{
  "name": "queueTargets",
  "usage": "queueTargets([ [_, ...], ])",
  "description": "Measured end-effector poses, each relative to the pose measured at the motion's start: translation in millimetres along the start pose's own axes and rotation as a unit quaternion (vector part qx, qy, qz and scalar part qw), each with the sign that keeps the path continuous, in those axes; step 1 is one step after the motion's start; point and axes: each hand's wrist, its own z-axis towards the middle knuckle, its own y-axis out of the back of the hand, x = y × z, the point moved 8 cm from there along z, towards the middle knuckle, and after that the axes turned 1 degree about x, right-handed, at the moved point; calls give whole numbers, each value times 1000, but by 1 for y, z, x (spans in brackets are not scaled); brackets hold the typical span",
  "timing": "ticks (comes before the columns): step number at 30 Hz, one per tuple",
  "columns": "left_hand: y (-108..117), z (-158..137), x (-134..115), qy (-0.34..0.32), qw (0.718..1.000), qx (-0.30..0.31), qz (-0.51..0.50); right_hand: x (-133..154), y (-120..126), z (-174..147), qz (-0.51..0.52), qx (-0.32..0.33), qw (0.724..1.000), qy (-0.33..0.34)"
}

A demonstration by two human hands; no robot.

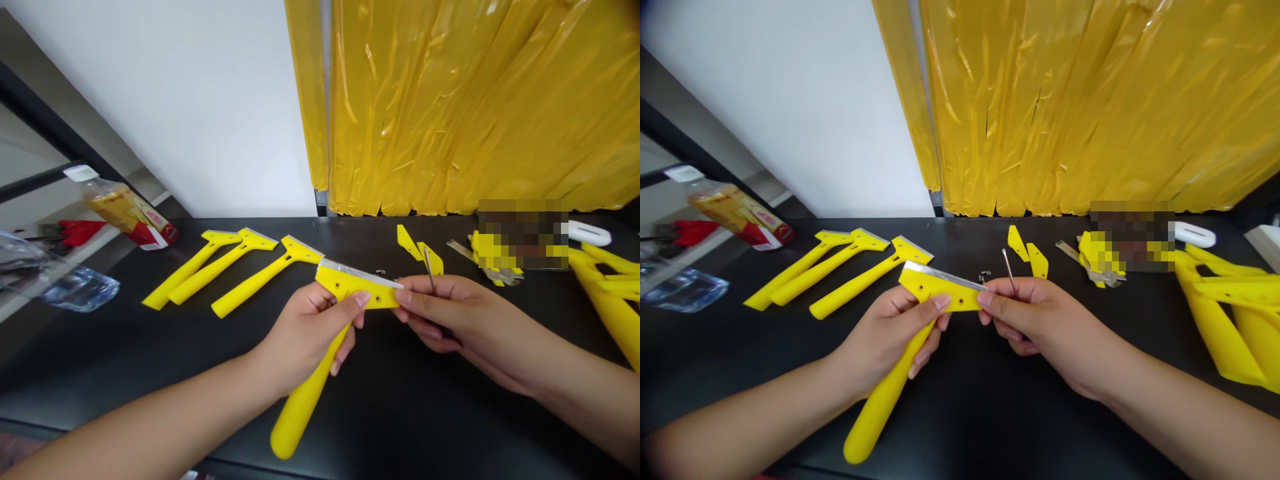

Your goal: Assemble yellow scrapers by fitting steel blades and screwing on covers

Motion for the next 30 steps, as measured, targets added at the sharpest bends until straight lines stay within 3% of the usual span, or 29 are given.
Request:
queueTargets([
  [4,0,0,1,-1,1000,10,-1,4,6,1,-52,-31,998,14],
  [23,-1,-1,5,21,999,26,-6,10,6,2,-118,-26,992,39],
  [30,0,0,2,13,1000,22,-8,20,12,-5,-171,-66,980,76],
])
